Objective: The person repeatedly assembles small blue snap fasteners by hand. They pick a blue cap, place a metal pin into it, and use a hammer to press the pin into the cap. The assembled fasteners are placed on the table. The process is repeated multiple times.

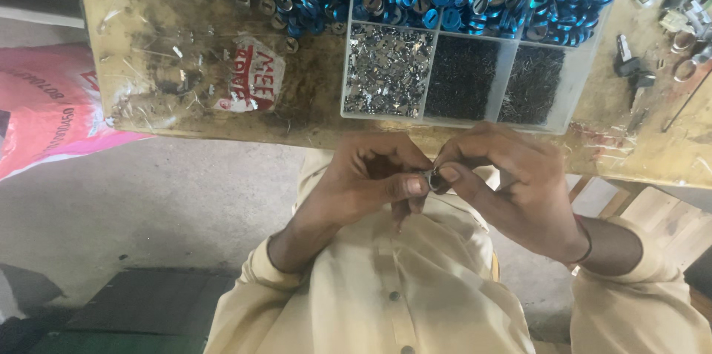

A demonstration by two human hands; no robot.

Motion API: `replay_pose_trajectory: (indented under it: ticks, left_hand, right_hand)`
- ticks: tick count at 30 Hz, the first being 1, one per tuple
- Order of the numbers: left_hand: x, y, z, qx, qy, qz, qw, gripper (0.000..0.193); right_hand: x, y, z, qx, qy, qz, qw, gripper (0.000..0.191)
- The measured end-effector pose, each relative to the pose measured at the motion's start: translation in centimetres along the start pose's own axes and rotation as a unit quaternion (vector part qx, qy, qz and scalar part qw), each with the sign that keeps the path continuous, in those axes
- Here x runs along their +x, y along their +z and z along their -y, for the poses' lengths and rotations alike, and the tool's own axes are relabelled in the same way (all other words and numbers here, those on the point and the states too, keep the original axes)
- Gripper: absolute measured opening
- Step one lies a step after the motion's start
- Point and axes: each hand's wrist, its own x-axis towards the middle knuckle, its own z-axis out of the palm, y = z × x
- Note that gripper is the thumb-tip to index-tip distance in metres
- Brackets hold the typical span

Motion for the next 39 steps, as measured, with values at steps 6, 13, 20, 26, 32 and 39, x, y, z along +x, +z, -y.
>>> replay_pose_trajectory:
  ticks: [6, 13, 20, 26, 32, 39]
  left_hand:
    - [0.3, 0.1, 0.6, -0.007, -0.002, -0.011, 1.0, 0.016]
    - [0.2, 0.4, 0.4, 0.007, -0.009, -0.012, 1.0, 0.017]
    - [-0.2, 0.6, -0.4, 0.048, -0.023, -0.014, 0.998, 0.016]
    - [0.1, 0.4, 0.6, 0.022, -0.011, -0.024, 0.999, 0.013]
    - [0.3, 0.1, 1.4, 0.009, 0.015, -0.013, 1.0, 0.012]
    - [0.2, 0.1, 1.1, 0.006, -0.002, 0.002, 1.0, 0.013]
  right_hand:
    - [-0.4, -0.2, -0.2, -0.013, -0.018, -0.006, 1.0, 0.012]
    - [-0.9, 0.4, -0.2, -0.011, 0.004, -0.033, 0.999, 0.011]
    - [-1.3, 0.7, 0.2, -0.098, -0.061, -0.071, 0.991, 0.016]
    - [-1.5, 0.7, 0.4, -0.155, -0.081, -0.077, 0.982, 0.019]
    - [-1.8, 1.1, 0.5, -0.134, -0.061, -0.089, 0.985, 0.02]
    - [-2.0, 0.8, -0.6, -0.074, 0.014, -0.06, 0.995, 0.019]
